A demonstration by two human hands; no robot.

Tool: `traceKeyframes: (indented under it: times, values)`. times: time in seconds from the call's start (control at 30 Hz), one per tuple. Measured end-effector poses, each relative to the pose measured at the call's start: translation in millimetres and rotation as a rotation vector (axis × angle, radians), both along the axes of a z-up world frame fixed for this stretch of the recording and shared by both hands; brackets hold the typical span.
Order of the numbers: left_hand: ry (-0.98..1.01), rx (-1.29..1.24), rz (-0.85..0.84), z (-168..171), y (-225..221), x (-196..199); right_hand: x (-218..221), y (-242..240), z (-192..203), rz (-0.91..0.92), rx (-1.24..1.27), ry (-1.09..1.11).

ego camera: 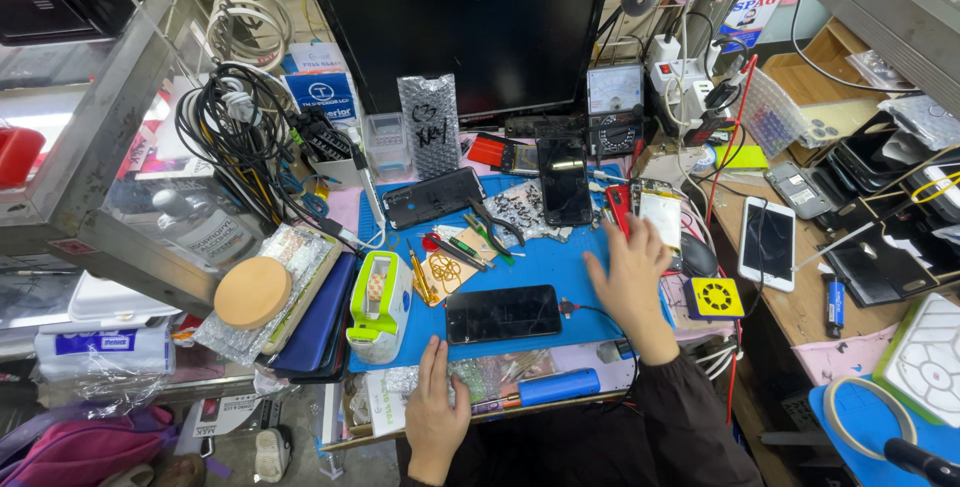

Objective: The person taps and swipes on a mobile phone screen connected to a power source on a workbench to test its functionality.

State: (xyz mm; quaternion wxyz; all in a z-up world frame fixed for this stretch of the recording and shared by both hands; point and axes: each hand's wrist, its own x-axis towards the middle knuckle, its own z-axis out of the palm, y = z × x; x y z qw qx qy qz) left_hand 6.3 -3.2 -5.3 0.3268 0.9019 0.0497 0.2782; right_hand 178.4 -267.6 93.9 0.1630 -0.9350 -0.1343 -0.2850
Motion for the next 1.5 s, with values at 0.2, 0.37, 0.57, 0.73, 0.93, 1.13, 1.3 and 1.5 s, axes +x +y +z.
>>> traceKeyframes:
  times: [0.2,0.37,0.57,0.73,0.93,1.13,1.3,1.5]
  values:
    - [0.002,-0.008,0.018,2,-1,0,-33,32,1,0.402,0.088,0.361]
    - [-0.032,0.014,0.025,1,-2,-1,-44,38,5,0.456,0.231,0.370]
    - [-0.020,0.014,0.017,-6,-3,-2,-51,43,-12,0.455,0.150,0.174]
    - [-0.069,0.013,0.027,-4,-3,-3,-53,45,-24,0.420,0.132,0.111]
    - [-0.114,-0.017,0.020,3,-4,-4,-58,44,-23,0.402,0.106,0.141]
    - [-0.108,-0.017,0.008,10,-3,-7,-62,48,-20,0.395,0.079,0.128]
    - [-0.140,-0.028,-0.002,11,-3,-9,-63,48,-21,0.392,0.063,0.107]
    - [-0.125,-0.016,-0.001,12,-3,-9,-61,49,-23,0.390,0.069,0.090]
